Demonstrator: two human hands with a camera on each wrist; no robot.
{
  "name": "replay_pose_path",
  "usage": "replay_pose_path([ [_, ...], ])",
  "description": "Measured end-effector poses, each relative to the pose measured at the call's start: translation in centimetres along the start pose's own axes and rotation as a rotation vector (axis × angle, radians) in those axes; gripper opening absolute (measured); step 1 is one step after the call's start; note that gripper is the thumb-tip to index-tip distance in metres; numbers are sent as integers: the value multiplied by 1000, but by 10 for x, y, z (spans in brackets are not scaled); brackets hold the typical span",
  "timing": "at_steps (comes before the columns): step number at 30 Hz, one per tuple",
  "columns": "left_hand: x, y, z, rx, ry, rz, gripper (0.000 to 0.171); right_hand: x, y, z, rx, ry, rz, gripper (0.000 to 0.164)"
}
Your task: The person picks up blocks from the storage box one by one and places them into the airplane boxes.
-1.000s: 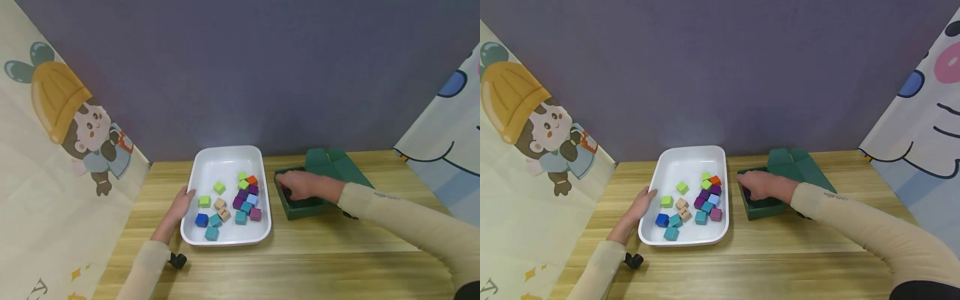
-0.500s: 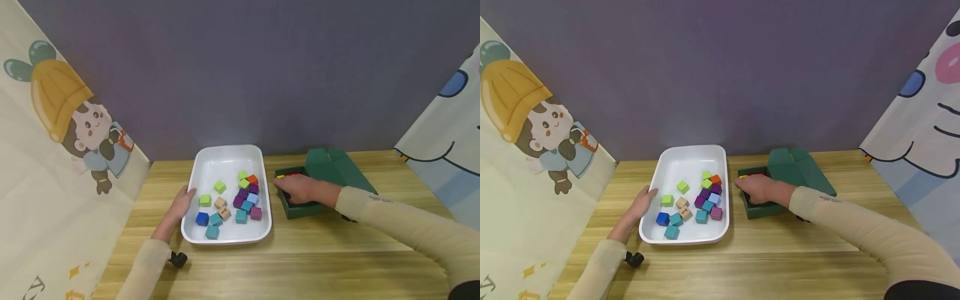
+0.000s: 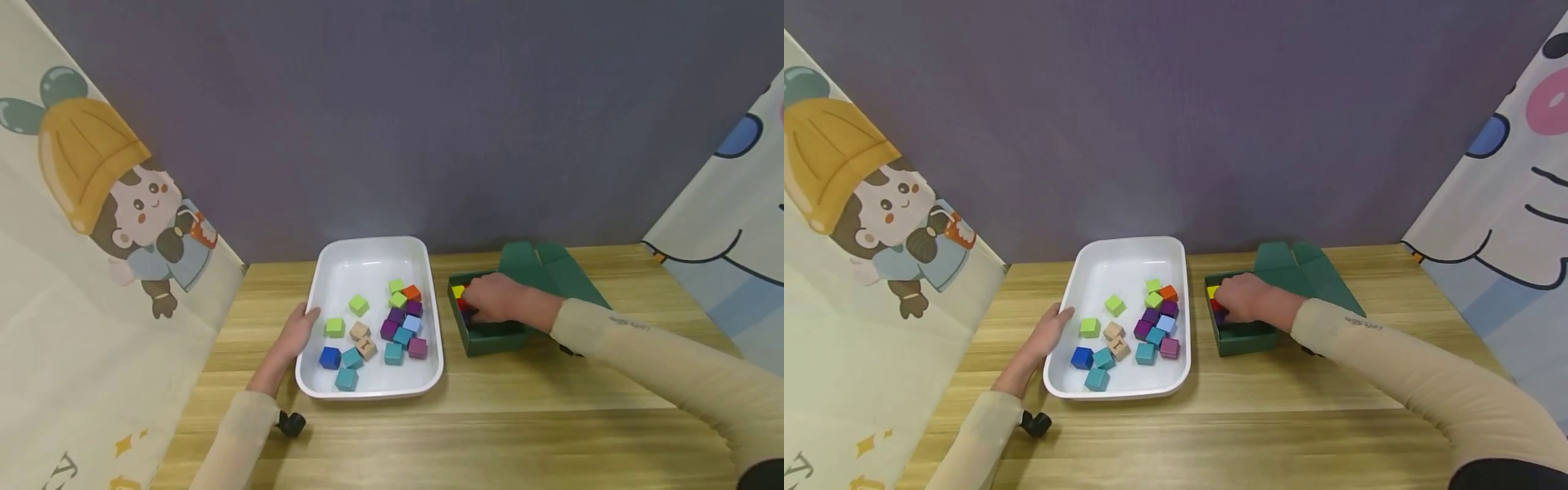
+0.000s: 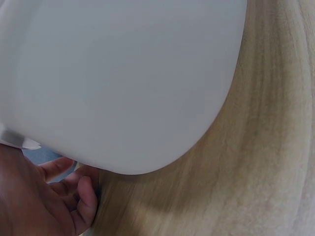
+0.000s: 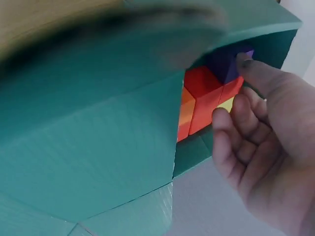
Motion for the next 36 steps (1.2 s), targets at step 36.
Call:
replay_pose_path([
  [36, 3, 4, 1, 13, -25, -21, 55, -62, -71, 88, -40, -27, 37, 17],
])
Point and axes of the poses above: each hand's wrist, its own z-axis towards the middle knuckle, its own y-axis out of the palm, x = y × z, the point moved 6 cm from there along z, towards the middle knuckle, and after that the axes turned 6 degrees about -z, right-handed, at the moved point
